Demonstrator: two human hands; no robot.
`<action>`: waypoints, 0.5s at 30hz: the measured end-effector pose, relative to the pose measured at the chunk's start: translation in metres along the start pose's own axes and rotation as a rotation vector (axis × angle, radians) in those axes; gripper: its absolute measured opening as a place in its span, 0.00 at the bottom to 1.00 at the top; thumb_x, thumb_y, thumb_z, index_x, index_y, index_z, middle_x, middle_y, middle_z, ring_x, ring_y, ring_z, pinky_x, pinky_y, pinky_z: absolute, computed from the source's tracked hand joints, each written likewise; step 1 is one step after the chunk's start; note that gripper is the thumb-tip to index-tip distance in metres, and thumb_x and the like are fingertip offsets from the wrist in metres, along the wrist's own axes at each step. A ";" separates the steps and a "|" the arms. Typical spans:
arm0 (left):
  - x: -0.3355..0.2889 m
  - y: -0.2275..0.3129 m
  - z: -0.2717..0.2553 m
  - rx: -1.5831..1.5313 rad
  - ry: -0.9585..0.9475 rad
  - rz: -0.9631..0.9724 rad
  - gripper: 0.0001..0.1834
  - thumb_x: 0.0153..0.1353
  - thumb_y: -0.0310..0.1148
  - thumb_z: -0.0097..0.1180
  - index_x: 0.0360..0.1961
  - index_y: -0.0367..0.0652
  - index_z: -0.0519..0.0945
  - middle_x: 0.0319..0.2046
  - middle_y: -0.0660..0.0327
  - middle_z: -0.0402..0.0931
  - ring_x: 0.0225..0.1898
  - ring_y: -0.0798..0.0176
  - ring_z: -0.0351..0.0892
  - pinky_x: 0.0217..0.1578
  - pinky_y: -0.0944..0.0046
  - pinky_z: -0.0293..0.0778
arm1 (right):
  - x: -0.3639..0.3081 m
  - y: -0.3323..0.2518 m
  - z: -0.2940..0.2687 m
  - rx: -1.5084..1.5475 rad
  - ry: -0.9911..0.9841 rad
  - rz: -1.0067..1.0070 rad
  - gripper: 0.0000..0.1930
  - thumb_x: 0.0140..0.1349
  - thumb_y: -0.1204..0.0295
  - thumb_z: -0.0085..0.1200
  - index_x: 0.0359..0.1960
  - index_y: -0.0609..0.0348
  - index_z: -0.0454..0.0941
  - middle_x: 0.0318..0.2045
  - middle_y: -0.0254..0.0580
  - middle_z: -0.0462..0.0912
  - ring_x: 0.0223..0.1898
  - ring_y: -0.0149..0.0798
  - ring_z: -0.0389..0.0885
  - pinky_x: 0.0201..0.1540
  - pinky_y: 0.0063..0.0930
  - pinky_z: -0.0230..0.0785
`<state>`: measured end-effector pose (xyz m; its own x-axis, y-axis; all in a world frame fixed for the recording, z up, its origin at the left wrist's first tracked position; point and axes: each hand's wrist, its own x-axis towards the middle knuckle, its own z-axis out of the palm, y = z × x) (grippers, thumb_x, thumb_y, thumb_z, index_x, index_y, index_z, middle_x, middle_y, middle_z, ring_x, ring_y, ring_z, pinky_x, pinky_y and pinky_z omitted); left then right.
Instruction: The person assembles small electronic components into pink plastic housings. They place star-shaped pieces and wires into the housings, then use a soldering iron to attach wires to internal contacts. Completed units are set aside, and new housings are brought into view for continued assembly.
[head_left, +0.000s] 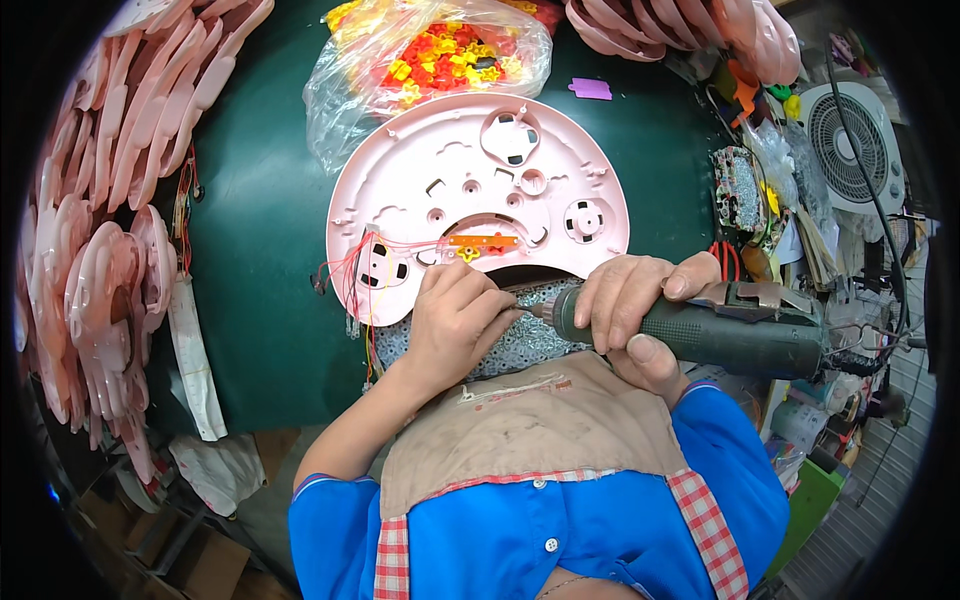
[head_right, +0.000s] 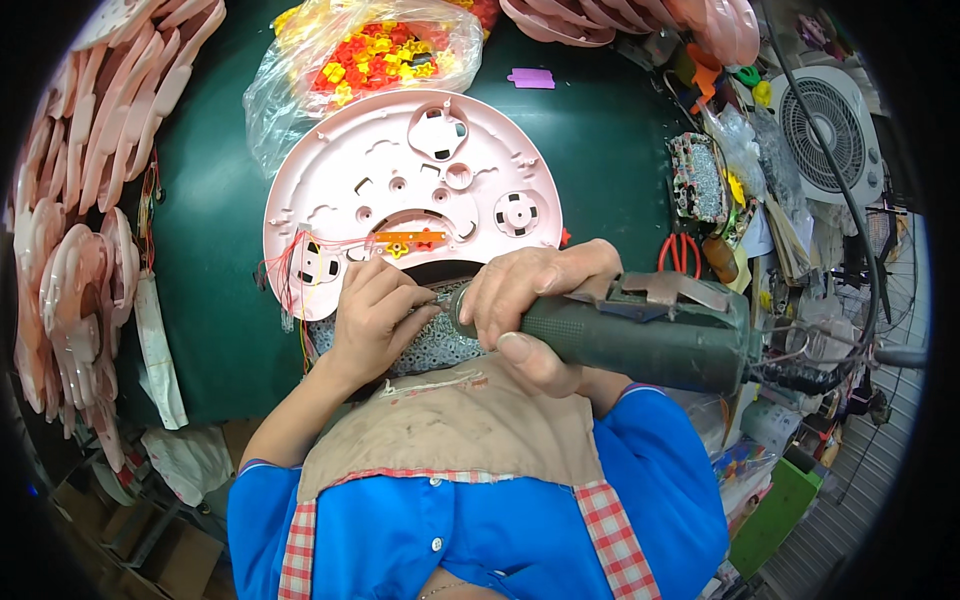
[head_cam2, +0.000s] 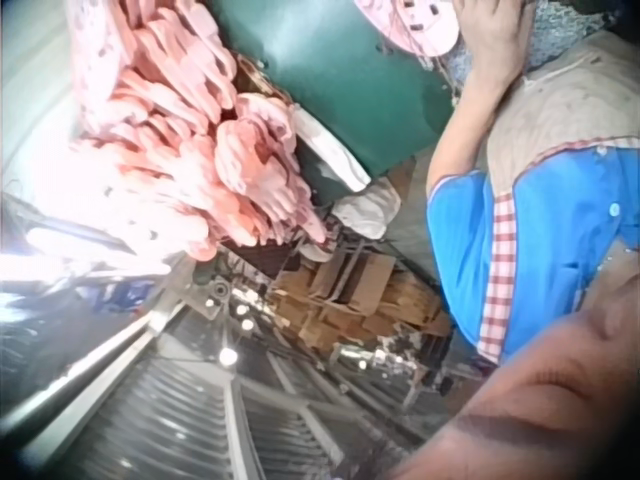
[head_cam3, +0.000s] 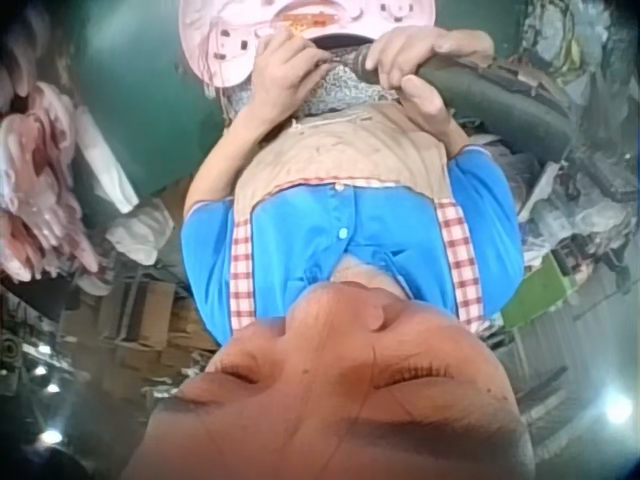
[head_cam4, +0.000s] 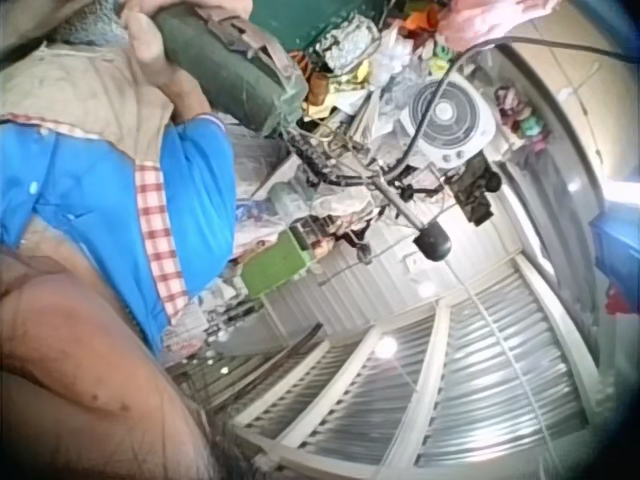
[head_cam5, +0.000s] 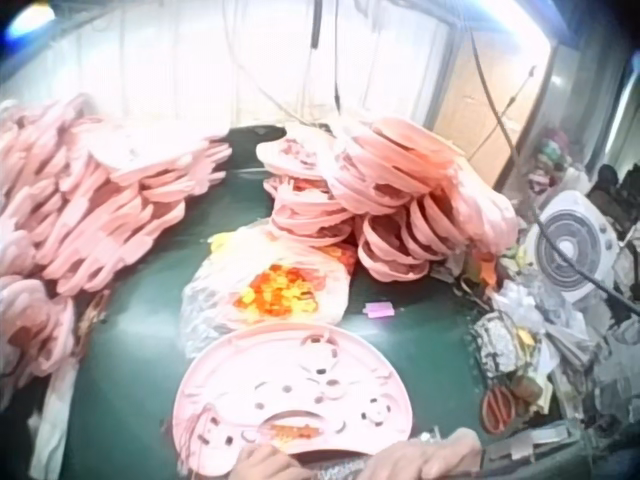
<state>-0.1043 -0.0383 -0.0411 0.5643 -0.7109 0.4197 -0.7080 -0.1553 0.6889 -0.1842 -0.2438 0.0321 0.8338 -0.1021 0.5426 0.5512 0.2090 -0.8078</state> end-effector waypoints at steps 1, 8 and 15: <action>0.002 0.001 -0.001 -0.007 0.000 0.006 0.12 0.49 0.30 0.75 0.33 0.44 0.84 0.29 0.64 0.76 0.35 0.58 0.76 0.40 0.55 0.68 | 0.001 0.000 0.000 -0.013 -0.010 0.006 0.27 0.64 0.78 0.60 0.57 0.46 0.57 0.24 0.38 0.80 0.27 0.38 0.84 0.38 0.42 0.82; 0.002 0.002 -0.005 -0.064 -0.008 -0.009 0.12 0.48 0.24 0.75 0.35 0.40 0.86 0.29 0.61 0.78 0.33 0.55 0.76 0.35 0.56 0.69 | 0.004 -0.003 0.014 -0.045 0.104 0.121 0.21 0.61 0.75 0.62 0.52 0.53 0.65 0.21 0.39 0.82 0.27 0.38 0.84 0.40 0.41 0.83; 0.007 0.001 -0.011 -0.045 -0.029 0.016 0.12 0.48 0.22 0.74 0.34 0.37 0.85 0.29 0.58 0.78 0.33 0.53 0.76 0.34 0.55 0.74 | 0.015 -0.018 0.027 0.065 0.271 0.255 0.10 0.54 0.75 0.64 0.18 0.58 0.76 0.20 0.39 0.83 0.26 0.37 0.84 0.41 0.35 0.83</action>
<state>-0.0966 -0.0363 -0.0305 0.5397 -0.7329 0.4143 -0.6968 -0.1127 0.7084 -0.1825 -0.2230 0.0610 0.9266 -0.2909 0.2383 0.3292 0.3214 -0.8879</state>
